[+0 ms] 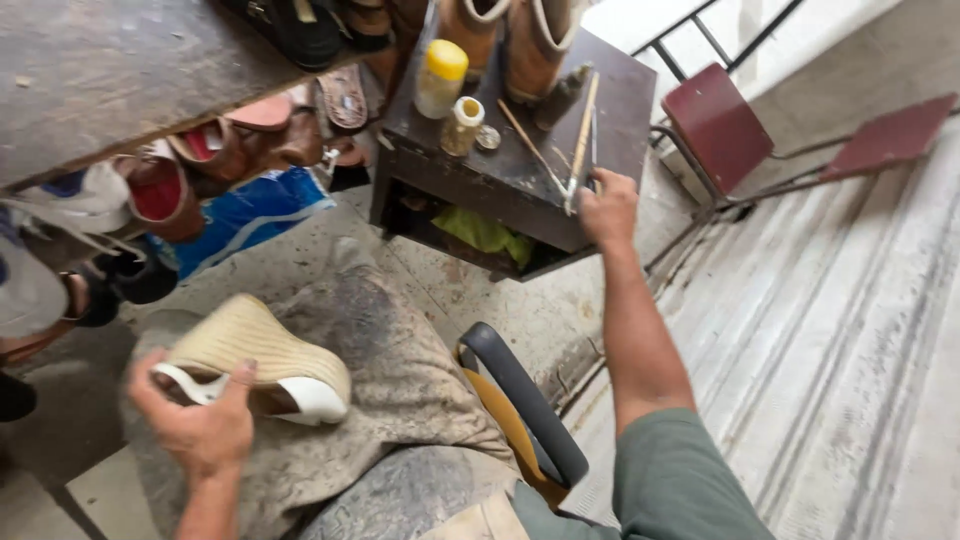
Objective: Using a prying tool to remove the old inner lining and insole from a wedge-heeled shoe.
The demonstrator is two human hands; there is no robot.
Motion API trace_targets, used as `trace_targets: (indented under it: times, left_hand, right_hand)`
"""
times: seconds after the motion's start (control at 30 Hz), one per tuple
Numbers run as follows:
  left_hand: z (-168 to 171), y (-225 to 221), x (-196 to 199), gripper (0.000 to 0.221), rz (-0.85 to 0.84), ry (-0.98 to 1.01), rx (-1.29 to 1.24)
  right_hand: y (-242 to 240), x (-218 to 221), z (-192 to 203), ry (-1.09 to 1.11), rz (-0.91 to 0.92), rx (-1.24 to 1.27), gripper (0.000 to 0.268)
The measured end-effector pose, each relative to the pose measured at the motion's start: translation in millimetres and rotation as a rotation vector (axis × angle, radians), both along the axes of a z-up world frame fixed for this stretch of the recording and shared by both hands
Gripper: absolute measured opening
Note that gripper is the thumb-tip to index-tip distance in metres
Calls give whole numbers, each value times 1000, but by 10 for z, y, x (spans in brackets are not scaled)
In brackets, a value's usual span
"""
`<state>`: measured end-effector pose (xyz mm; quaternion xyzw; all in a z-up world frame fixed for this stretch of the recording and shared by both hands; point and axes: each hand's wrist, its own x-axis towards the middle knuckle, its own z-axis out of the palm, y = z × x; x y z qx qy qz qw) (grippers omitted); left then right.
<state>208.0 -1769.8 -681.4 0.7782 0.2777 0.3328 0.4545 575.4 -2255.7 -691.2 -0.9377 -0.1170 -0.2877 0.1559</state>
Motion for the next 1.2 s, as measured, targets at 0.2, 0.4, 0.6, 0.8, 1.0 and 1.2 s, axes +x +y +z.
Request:
trace_targets:
  times: [0.2,0.4,0.6,0.8,1.0,1.2]
  left_hand:
    - [-296,102,-330,75,146,332,-37]
    - [-103,311,-470,57,74,660,-5]
    - [-331,301,-626,57,138,667,116]
    - [-328,362,-537,56,122,801,4]
    - [-493,353,-578,58,135,734,72]
    - [-521,398,-577,60,117,693,19]
  right_hand:
    - [715,-153,629,74,19,-17,22]
    - [1325,403,321,514,212,-65,44]
    - [1447,490,214,361,162,3,13]
    - [1559,448,436,355,204,132,35]
    - [1608,710,173,331,304,-3,32]
    - [1766,463,571,66,125,409,19]
